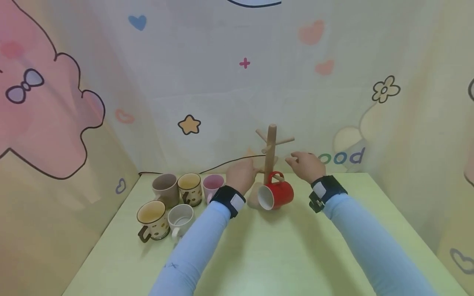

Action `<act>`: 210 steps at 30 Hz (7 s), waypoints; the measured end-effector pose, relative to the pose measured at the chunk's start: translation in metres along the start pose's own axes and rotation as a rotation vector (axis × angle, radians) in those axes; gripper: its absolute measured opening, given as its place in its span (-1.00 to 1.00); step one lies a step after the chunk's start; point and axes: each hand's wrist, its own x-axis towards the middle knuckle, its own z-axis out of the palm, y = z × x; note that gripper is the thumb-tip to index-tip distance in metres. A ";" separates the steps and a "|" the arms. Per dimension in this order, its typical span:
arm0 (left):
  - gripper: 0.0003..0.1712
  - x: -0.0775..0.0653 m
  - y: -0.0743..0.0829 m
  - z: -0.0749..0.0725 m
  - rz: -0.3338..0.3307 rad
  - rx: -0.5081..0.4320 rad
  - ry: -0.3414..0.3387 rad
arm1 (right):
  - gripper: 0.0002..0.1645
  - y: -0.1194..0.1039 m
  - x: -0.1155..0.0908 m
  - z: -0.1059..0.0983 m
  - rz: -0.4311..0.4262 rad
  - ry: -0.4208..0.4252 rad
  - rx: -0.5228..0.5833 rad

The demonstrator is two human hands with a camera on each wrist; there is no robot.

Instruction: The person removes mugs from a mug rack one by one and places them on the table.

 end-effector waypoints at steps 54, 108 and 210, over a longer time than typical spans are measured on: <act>-0.73 -0.009 0.004 0.029 0.043 0.067 -0.018 | -0.56 0.006 -0.010 0.040 0.032 -0.100 -0.034; -0.22 -0.106 -0.018 0.042 0.060 0.020 -0.297 | 0.35 0.066 -0.036 0.124 -0.319 0.191 -0.203; -0.34 -0.104 -0.019 0.034 0.113 -0.144 -0.295 | -0.03 0.025 -0.111 0.098 -0.051 -0.183 0.540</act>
